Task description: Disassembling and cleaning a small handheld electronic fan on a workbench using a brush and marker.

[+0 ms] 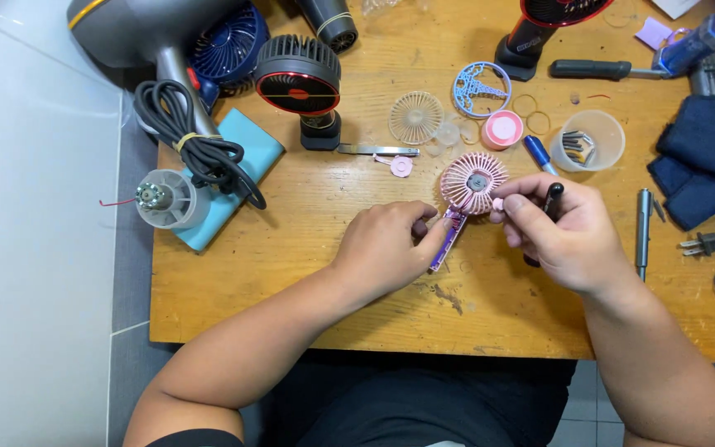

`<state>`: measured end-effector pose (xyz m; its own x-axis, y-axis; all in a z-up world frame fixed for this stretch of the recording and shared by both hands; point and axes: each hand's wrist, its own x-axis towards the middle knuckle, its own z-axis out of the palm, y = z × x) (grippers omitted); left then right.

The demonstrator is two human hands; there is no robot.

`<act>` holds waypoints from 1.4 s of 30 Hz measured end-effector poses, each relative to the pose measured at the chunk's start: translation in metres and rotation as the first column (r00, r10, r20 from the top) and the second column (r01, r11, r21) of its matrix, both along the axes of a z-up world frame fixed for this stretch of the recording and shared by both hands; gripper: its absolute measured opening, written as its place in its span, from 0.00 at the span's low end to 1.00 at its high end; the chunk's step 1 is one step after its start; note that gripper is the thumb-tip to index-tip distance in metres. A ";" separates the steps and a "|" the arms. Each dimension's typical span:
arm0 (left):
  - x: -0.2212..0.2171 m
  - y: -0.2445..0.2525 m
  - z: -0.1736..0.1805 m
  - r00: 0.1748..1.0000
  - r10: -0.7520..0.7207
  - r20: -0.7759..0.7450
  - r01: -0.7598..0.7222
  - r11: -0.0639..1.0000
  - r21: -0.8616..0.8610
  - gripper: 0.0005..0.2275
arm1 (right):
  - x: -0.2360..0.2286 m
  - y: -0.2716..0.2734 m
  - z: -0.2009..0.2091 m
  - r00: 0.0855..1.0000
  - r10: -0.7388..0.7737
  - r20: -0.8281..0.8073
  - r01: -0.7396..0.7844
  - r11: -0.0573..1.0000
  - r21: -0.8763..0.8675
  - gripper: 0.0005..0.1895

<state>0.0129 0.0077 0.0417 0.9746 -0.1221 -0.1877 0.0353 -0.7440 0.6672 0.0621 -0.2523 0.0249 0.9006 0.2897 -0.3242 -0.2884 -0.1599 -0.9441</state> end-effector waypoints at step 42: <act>-0.012 -0.008 -0.021 0.992 0.084 0.095 0.029 0.582 -0.813 0.09 | -0.022 0.011 -0.020 0.737 -0.268 0.620 0.052 0.938 0.343 0.27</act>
